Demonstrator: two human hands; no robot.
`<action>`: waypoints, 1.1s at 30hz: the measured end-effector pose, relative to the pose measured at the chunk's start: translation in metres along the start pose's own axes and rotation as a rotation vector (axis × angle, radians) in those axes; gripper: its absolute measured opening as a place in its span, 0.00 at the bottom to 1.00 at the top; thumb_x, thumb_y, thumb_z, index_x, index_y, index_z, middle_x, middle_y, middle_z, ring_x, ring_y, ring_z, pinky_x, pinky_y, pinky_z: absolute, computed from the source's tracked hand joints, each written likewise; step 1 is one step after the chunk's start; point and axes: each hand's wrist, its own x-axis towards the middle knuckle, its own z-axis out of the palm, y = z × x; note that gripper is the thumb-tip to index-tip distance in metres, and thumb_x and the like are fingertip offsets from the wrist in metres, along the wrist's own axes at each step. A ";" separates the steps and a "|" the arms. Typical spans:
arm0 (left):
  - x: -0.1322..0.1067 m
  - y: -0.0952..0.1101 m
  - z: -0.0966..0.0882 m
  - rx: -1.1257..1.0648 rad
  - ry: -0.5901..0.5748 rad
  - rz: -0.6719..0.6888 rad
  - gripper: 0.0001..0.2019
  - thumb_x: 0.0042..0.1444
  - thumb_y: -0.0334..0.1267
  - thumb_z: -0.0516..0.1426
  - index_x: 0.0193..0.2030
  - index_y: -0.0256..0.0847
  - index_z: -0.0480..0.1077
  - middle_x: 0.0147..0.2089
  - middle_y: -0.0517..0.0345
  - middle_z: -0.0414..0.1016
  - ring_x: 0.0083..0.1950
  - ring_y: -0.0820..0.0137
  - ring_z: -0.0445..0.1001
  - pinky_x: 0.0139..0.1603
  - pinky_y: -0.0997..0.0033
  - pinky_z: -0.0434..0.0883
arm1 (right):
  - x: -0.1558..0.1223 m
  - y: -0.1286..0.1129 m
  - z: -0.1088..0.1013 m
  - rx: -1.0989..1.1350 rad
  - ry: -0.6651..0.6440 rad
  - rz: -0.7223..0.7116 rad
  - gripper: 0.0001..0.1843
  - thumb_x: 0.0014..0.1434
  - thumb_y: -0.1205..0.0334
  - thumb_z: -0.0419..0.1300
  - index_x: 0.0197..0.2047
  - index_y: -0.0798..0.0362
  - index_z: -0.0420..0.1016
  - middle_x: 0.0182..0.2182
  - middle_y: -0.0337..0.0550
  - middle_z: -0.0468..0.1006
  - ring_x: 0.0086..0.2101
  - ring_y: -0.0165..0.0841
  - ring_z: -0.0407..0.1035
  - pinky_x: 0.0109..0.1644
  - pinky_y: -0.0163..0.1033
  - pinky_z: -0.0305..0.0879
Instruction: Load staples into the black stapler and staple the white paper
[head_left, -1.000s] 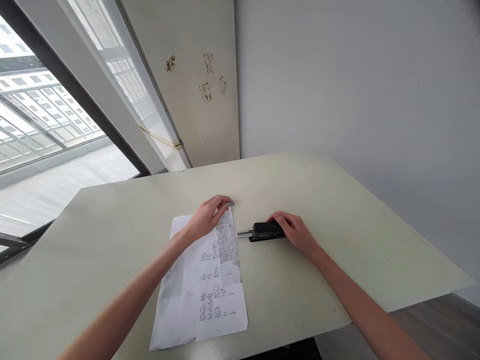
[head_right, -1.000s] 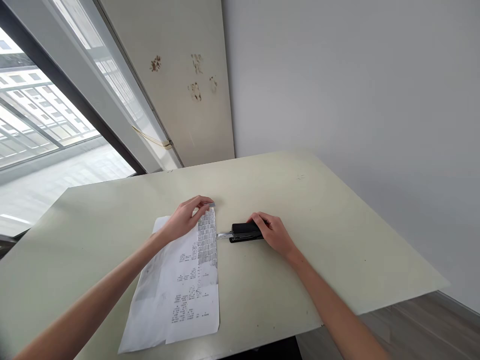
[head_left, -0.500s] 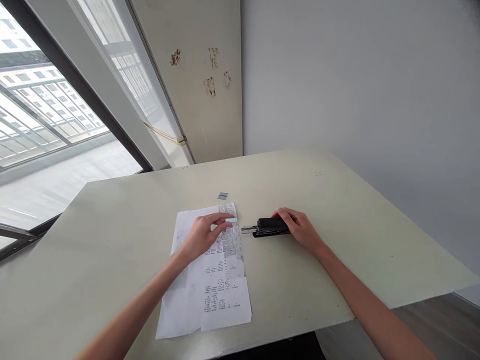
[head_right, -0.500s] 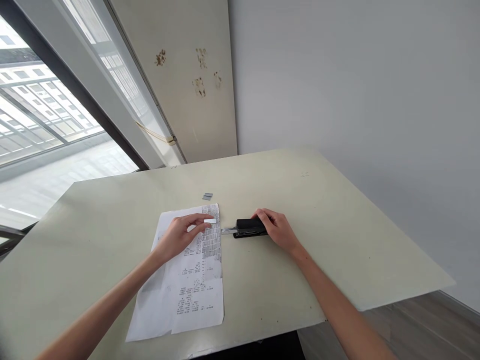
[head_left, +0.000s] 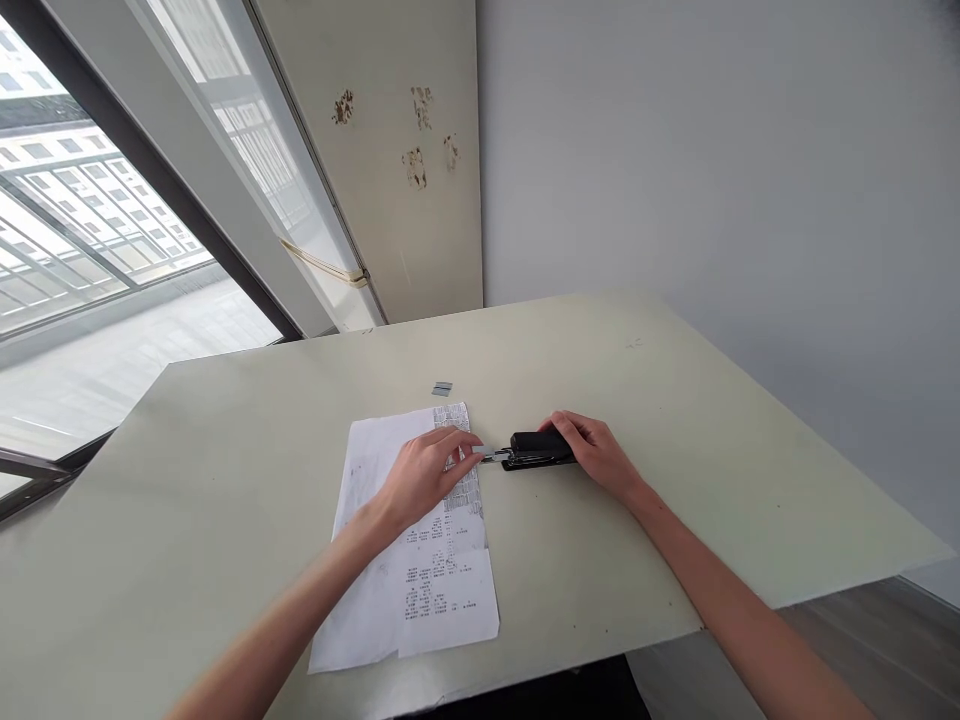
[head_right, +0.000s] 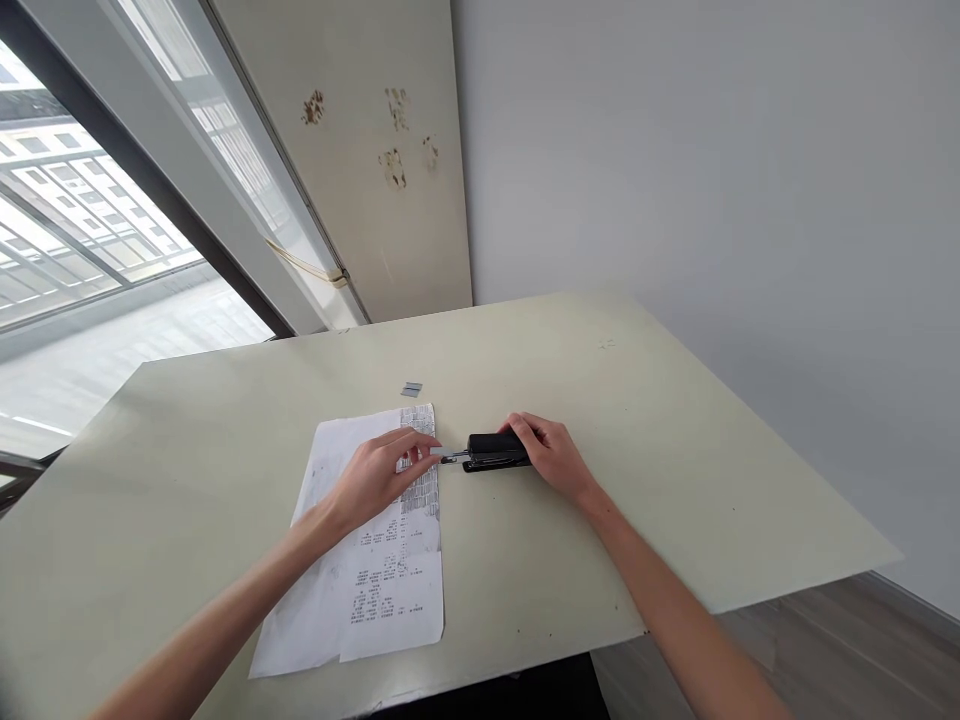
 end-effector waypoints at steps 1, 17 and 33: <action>0.000 0.000 0.001 0.007 -0.004 0.008 0.16 0.74 0.50 0.53 0.50 0.44 0.78 0.42 0.58 0.81 0.36 0.69 0.78 0.37 0.68 0.73 | 0.000 0.000 0.000 0.002 0.000 0.001 0.33 0.70 0.32 0.47 0.36 0.47 0.83 0.29 0.43 0.79 0.32 0.40 0.71 0.34 0.42 0.66; 0.002 0.000 0.005 0.060 -0.031 0.047 0.16 0.74 0.51 0.53 0.48 0.44 0.77 0.38 0.59 0.80 0.34 0.70 0.77 0.35 0.70 0.71 | -0.001 -0.003 0.000 -0.004 0.001 0.004 0.34 0.70 0.32 0.47 0.36 0.47 0.83 0.29 0.43 0.79 0.31 0.39 0.71 0.34 0.42 0.66; 0.009 0.001 0.006 0.122 -0.103 0.076 0.15 0.73 0.50 0.55 0.48 0.43 0.76 0.39 0.59 0.81 0.36 0.68 0.78 0.35 0.69 0.70 | -0.001 -0.002 -0.001 -0.004 -0.005 0.020 0.33 0.70 0.32 0.47 0.36 0.47 0.83 0.29 0.43 0.79 0.32 0.40 0.71 0.35 0.43 0.67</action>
